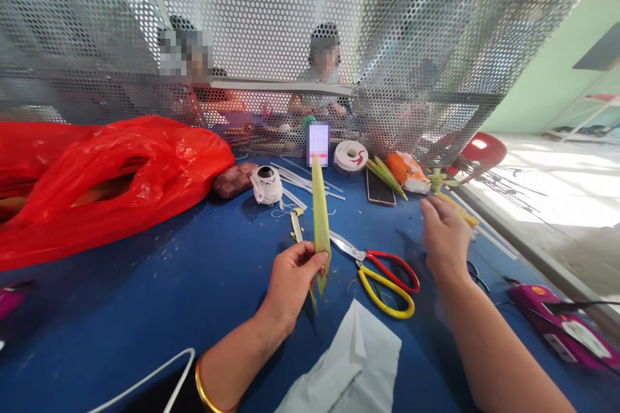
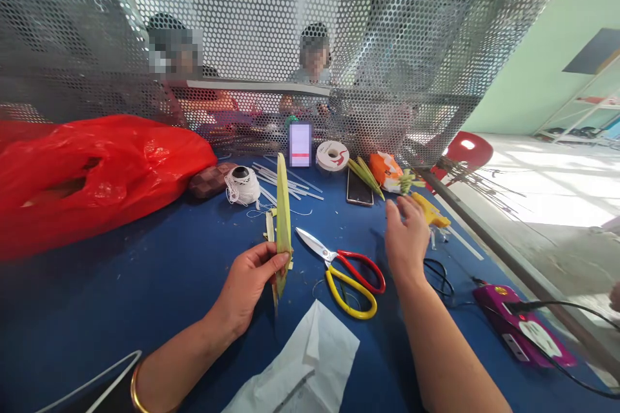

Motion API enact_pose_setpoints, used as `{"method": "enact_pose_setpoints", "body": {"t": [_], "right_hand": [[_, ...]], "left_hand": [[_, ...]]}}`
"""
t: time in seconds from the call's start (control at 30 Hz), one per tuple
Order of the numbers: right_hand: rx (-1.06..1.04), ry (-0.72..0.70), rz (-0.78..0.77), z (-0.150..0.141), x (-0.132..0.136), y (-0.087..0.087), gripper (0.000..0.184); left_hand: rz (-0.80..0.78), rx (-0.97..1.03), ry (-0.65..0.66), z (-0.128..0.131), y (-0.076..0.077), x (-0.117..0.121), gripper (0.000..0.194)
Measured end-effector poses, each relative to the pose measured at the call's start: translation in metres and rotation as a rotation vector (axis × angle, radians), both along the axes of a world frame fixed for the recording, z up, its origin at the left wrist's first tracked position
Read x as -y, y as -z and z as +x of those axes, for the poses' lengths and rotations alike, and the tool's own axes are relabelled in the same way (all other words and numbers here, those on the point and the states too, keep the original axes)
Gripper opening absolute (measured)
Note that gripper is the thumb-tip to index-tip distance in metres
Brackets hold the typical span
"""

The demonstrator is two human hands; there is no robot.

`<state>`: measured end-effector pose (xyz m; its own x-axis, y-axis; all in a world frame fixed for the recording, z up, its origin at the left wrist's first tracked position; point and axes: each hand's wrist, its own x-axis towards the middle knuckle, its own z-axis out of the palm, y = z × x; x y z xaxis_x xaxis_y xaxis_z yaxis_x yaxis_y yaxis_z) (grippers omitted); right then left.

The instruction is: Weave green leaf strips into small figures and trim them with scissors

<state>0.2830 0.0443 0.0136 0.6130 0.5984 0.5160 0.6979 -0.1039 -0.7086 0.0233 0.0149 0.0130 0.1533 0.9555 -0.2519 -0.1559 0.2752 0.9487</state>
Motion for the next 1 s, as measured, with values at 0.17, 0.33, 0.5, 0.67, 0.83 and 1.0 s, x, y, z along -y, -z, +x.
{"method": "enact_pose_setpoints", "body": {"t": [0.17,0.33,0.5,0.67,0.83,1.0], "right_hand": [[-0.029,-0.192,-0.457,0.005,-0.003,0.009,0.045],[0.093,-0.149,-0.421,-0.01,0.001,0.003,0.032],[-0.265,-0.597,-0.148,-0.063,0.017,-0.008,0.038],[-0.796,-0.804,-0.189,-0.103,0.033,-0.007,0.035],[-0.868,-0.701,-0.192,-0.104,0.036,-0.004,0.029],[-0.898,-0.917,-0.407,-0.114,0.044,-0.003,0.028]], "left_hand": [[-0.001,-0.002,0.004,-0.001,0.0,0.0,0.023],[0.001,0.011,0.001,0.0,-0.001,0.001,0.021],[-0.016,0.021,0.042,0.003,0.0,0.004,0.021],[0.006,-0.046,0.192,0.006,0.004,0.008,0.014],[0.007,-0.096,0.25,0.006,0.001,0.008,0.018],[0.013,-0.058,0.112,0.004,-0.005,0.004,0.034]]}}
